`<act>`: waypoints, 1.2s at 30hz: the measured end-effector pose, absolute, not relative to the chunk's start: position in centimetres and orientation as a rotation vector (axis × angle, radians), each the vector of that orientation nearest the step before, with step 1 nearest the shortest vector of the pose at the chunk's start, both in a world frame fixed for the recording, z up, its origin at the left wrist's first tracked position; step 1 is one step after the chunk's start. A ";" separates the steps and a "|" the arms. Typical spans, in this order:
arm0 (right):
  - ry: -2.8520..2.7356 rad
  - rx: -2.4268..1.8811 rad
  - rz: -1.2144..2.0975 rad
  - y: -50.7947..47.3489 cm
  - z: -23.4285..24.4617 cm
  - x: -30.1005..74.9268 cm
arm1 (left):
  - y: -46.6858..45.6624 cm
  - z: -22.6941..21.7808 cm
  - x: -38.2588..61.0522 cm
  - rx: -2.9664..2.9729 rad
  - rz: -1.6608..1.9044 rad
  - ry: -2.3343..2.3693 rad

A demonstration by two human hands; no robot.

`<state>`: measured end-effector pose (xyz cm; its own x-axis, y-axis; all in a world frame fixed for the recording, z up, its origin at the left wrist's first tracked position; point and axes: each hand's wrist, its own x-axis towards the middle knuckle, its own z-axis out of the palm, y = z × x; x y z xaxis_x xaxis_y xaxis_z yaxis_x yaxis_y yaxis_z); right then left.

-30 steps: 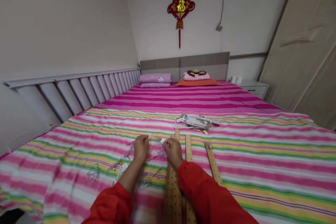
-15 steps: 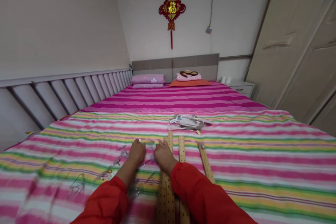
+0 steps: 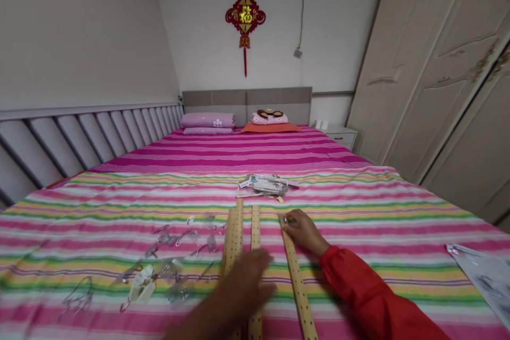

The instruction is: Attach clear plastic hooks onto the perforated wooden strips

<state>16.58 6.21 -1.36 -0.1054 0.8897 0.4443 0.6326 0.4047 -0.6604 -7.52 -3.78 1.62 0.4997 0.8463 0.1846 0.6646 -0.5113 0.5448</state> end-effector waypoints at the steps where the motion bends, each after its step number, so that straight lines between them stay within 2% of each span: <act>1: -1.823 -1.295 0.419 6.5 -1.8 16.9 | -5.2 0.7 -5.8 2.428 0.500 1.142; 3: -1.806 -1.253 0.466 6.8 -2.5 17.0 | -7.3 -1.4 -2.8 2.516 0.330 1.045; 6: -1.751 -1.198 0.540 7.1 -3.0 16.5 | -8.6 -5.1 0.5 2.511 0.215 1.170; 9: -1.664 -1.180 0.612 7.5 -3.1 16.2 | -8.9 -8.2 2.2 2.432 0.290 1.450; 13: -1.440 -1.243 0.711 8.9 -3.5 15.8 | -9.2 -9.5 2.0 2.491 0.407 1.450; 19: -1.034 -1.253 1.024 11.1 -2.8 15.3 | -10.0 -8.2 1.3 2.532 0.476 1.434; 25: -0.830 -0.959 1.462 8.5 0.6 13.9 | -9.1 -7.7 0.4 2.347 0.472 1.338; 31: -0.763 -0.796 1.850 1.0 0.3 9.7 | -7.9 -2.1 -4.9 2.074 1.147 1.585; 36: -0.633 -0.778 2.254 -3.9 -0.5 7.4 | -7.5 1.3 -8.1 2.182 0.951 1.309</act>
<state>7.36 -3.89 -0.52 -0.6041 0.7144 -0.3532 -0.4263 -0.6642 -0.6141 -8.07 -7.49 1.28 0.3218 0.8843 0.3383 0.5954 -0.4668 0.6539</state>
